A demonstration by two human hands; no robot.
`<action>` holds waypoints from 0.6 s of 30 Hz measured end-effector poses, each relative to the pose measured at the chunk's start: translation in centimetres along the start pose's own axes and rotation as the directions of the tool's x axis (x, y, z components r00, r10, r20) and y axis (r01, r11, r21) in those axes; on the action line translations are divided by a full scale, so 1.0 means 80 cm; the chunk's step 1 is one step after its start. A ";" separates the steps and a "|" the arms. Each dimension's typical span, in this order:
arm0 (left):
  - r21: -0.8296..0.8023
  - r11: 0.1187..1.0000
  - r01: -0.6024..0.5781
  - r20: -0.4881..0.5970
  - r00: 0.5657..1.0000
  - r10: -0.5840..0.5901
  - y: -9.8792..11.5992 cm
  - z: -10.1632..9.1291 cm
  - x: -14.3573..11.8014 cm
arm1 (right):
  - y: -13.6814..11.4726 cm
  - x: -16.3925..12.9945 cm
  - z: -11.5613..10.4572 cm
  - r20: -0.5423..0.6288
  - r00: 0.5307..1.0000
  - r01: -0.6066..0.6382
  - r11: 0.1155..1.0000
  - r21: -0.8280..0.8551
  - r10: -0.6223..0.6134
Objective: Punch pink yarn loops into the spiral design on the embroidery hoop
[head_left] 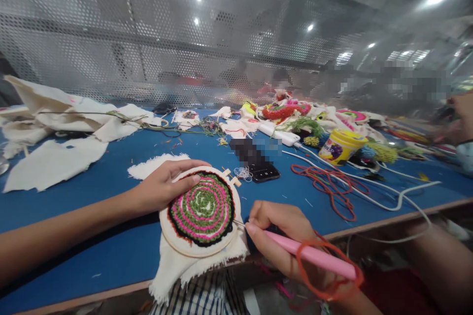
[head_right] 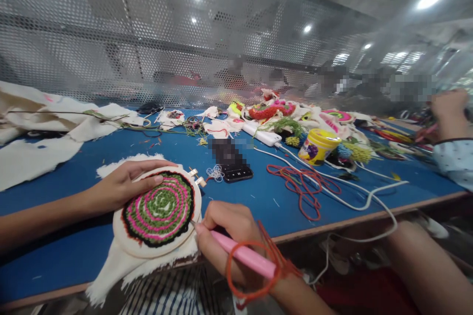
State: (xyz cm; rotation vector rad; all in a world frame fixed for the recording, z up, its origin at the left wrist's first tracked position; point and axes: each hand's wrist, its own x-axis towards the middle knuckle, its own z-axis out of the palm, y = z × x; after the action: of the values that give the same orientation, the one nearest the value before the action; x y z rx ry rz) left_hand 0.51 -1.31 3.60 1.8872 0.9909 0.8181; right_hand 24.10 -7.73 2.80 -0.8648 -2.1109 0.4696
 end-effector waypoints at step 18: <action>0.038 0.999 -0.037 0.016 0.999 0.036 -0.004 -0.001 -0.001 | -0.008 -0.009 0.003 -0.219 0.972 0.090 0.996 0.012 -0.085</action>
State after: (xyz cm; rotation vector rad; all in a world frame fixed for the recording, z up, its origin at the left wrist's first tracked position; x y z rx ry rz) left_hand 0.28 -1.26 3.33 1.9467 0.9717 0.8095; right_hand 23.92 -8.70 2.66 -0.7702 -1.9299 0.3347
